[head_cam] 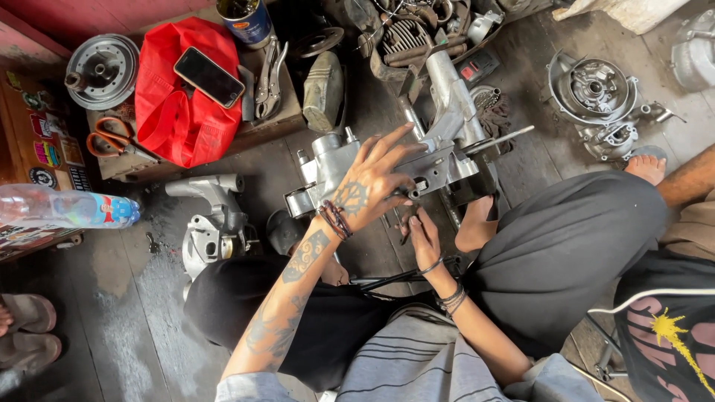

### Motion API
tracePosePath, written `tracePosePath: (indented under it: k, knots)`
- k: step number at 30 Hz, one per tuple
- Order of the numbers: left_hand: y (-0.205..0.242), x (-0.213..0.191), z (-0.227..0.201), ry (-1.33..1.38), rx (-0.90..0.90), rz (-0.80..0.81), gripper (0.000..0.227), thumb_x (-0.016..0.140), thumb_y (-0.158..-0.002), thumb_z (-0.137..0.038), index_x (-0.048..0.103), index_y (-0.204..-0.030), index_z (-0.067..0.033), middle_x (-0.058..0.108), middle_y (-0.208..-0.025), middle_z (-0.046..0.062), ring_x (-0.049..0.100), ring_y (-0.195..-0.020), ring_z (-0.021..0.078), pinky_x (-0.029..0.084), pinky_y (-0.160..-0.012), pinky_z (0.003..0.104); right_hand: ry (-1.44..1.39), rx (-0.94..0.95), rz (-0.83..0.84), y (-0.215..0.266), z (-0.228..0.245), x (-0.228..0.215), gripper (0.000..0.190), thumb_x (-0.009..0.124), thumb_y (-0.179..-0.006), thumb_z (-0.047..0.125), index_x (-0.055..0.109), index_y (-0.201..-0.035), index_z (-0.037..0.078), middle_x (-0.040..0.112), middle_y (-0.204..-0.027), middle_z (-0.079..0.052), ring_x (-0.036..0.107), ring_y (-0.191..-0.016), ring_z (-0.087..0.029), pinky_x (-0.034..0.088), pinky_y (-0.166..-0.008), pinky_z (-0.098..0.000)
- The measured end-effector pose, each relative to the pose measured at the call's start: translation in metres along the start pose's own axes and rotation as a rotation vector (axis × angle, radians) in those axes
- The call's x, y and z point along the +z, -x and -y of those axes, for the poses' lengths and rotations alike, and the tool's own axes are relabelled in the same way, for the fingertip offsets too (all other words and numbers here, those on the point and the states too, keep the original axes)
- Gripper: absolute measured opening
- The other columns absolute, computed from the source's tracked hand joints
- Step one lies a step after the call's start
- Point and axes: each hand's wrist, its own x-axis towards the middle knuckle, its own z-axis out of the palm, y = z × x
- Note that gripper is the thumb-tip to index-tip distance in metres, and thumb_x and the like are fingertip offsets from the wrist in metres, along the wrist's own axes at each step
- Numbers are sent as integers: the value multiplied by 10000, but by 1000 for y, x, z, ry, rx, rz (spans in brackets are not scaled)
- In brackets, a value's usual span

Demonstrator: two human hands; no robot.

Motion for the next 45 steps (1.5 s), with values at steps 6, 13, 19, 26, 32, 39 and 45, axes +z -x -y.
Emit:
tracePosePath:
  k: [6, 13, 19, 26, 32, 39, 45]
  knots:
    - [-3, -1, -2, -77, 32, 19, 378, 934, -619, -298, 707, -875, -140, 546, -1423, 92, 309, -1502, 352, 328, -1137, 582, -131, -80, -137, -14, -4, -18, 324, 345, -1147, 253, 533, -1052, 7, 468, -888, -38, 442, -749, -90, 517, -833, -378]
    - [-5, -3, -3, -20, 33, 11, 339, 932, -622, -248, 702, -831, -114, 552, -1408, 97, 317, -1498, 360, 336, -1119, 601, 19, -10, -101, -1, -21, 1, 382, 292, -1132, 209, 544, -1216, -65, 484, -884, -72, 453, -717, -141, 493, -745, -356]
    - [-5, 1, -1, -31, 53, 1, 303, 892, -665, -280, 717, -844, -110, 570, -1411, 92, 328, -1497, 353, 317, -1138, 605, 193, -35, -125, -8, -19, -14, 443, 231, -1142, 266, 544, -1175, -45, 494, -819, -57, 512, -726, -129, 498, -731, -319]
    - [-2, 8, -1, -257, 186, -59, 330, 832, -700, -355, 688, -841, -94, 624, -1325, 106, 408, -1461, 321, 343, -1147, 601, 176, -15, -173, -11, 15, 6, 405, 271, -1143, 259, 552, -961, 32, 527, -826, -40, 514, -733, -117, 474, -729, -304]
    - [-3, 3, -3, -194, 167, -102, 352, 806, -714, -380, 698, -854, -76, 614, -1361, 112, 419, -1455, 329, 353, -1142, 592, 269, -3, -133, -12, 20, 12, 468, 288, -1138, 293, 589, -884, 41, 550, -773, -53, 501, -687, -133, 433, -660, -299]
    - [-6, -1, -5, -149, 148, -105, 356, 834, -708, -342, 695, -890, -70, 586, -1414, 123, 402, -1462, 351, 363, -1132, 604, 331, 10, -45, -6, 27, 22, 386, 371, -1123, 227, 604, -889, 27, 609, -778, -99, 608, -749, -229, 497, -738, -369]
    - [-7, -13, -15, -147, 119, -89, 366, 884, -679, -296, 693, -881, -57, 564, -1439, 127, 389, -1471, 346, 372, -1127, 601, 368, 11, -129, -14, 34, -2, 459, 300, -1139, 275, 606, -864, 72, 614, -769, -71, 592, -762, -182, 494, -780, -366]
